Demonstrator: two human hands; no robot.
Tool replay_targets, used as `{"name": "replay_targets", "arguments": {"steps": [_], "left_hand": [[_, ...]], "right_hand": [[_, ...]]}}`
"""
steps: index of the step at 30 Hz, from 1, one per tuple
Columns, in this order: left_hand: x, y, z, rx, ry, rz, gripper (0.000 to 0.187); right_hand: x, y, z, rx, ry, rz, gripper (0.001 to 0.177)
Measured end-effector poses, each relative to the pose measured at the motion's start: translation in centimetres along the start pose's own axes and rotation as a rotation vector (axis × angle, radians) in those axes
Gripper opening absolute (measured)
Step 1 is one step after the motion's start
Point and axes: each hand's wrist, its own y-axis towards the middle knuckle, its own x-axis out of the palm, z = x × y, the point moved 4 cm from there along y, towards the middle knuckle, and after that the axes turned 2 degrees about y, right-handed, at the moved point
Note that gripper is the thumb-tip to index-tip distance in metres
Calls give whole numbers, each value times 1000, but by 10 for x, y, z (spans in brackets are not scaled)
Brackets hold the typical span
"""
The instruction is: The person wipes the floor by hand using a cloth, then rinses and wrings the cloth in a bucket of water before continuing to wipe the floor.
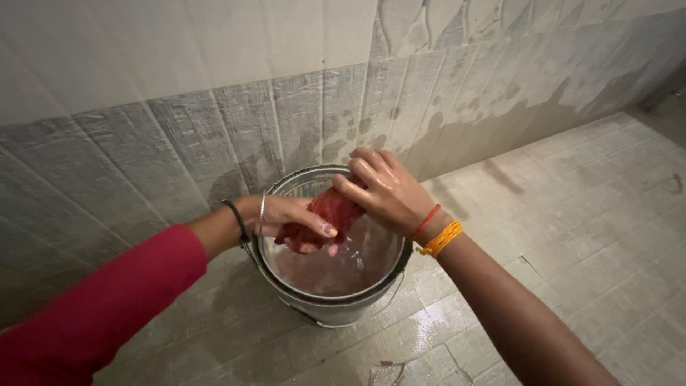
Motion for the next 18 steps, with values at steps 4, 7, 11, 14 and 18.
{"name": "replay_targets", "arguments": {"steps": [4, 7, 11, 14, 18], "left_hand": [[-5, 2, -5, -33, 66, 77, 42], [-4, 3, -3, -49, 84, 125, 44], [-13, 7, 2, -86, 284, 255, 47], [-23, 11, 9, -109, 525, 451, 46], [-30, 15, 22, -67, 858, 615, 38]], "right_hand": [[-2, 5, -7, -12, -81, -53, 37], [6, 1, -5, 126, -47, -200, 38], [12, -5, -3, 226, 68, -181, 46], [23, -8, 1, 398, 151, -240, 47], [44, -16, 7, 725, 438, -255, 40]]}}
